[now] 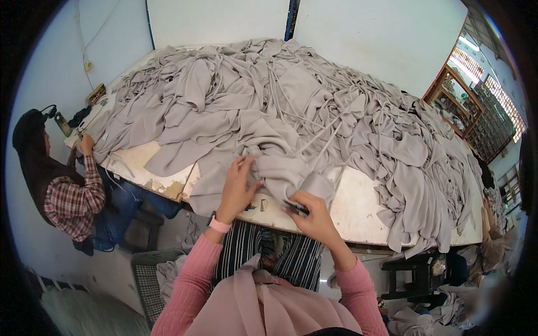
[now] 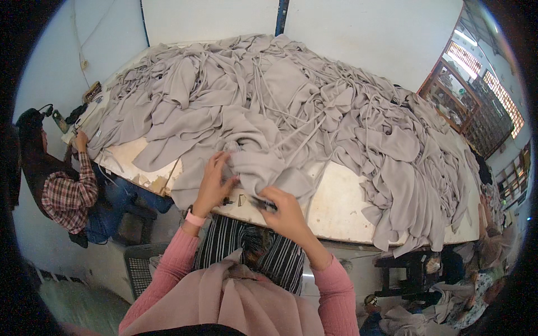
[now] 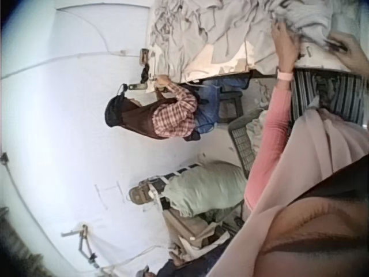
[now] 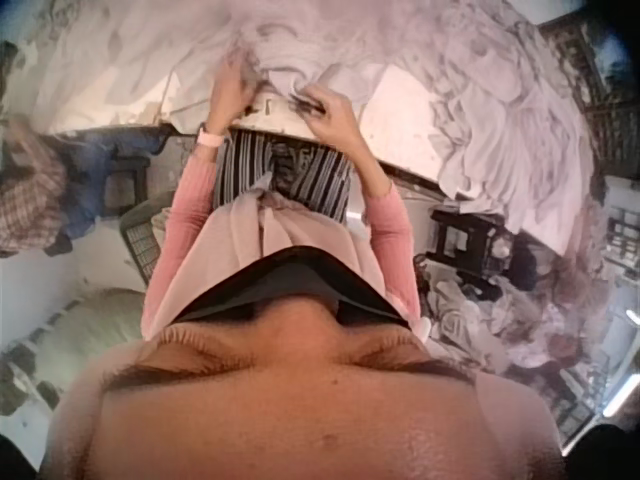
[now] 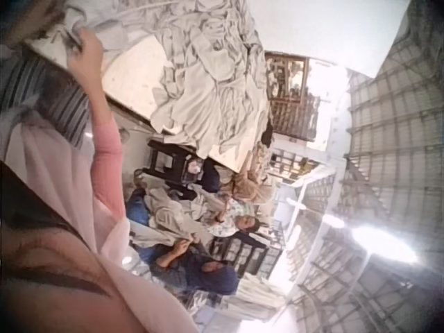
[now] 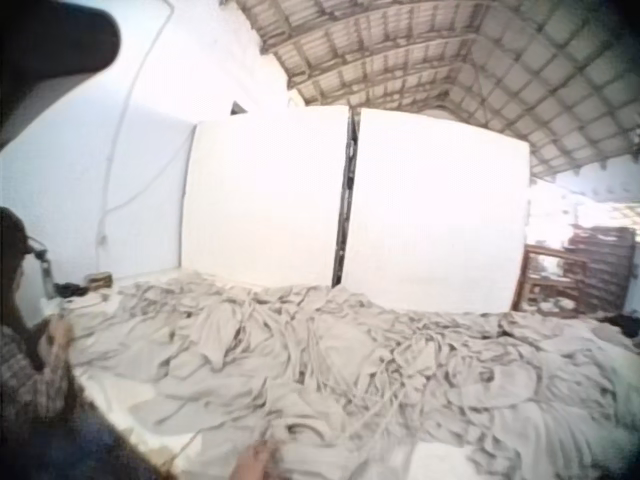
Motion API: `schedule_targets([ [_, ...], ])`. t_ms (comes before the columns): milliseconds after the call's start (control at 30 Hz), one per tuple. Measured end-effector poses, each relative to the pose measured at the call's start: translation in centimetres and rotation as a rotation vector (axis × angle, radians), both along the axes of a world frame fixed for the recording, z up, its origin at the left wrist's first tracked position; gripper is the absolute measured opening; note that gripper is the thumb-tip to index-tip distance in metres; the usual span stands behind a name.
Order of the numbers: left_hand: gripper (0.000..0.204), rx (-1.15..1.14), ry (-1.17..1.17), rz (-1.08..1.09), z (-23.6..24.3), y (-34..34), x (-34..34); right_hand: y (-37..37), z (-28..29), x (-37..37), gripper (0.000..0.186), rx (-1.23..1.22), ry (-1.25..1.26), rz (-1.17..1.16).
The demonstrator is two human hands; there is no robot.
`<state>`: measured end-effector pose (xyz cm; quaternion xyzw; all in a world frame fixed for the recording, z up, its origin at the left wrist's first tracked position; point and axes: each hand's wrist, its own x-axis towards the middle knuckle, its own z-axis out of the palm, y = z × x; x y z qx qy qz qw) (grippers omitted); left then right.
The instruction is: The person uses shears to cut a piece of light gray fabric into smaller pieces. They repeatedly fold and trim the fabric, handling it one piece at a time and placing cut pieces aside on the table.
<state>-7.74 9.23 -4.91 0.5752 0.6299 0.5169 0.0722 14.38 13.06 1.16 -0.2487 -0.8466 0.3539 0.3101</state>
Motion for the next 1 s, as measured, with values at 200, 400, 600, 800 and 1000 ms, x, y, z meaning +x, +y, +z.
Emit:
schedule_targets([
  [200,0.036,0.118,0.184,-0.067,2.0,0.0,0.2,-0.8,2.3,3.3,0.035,0.148,-0.092,-0.169],
  [400,0.031,0.076,0.188,0.059,3.1,-4.5,1.2,0.2,2.8,0.5,0.046,0.071,0.000,-0.112],
  [600,0.026,0.158,-0.346,-0.216,3.0,-8.5,0.2,-0.1,3.7,-0.3,0.015,-0.348,0.009,0.335],
  [800,0.033,0.158,-0.504,-0.727,5.3,-15.1,2.0,7.8,1.9,-2.0,0.048,0.186,0.041,0.075],
  [1000,0.036,-0.533,-0.171,-0.614,5.0,-14.9,-1.4,9.1,-3.4,-2.3,0.046,0.128,-0.431,0.008],
])
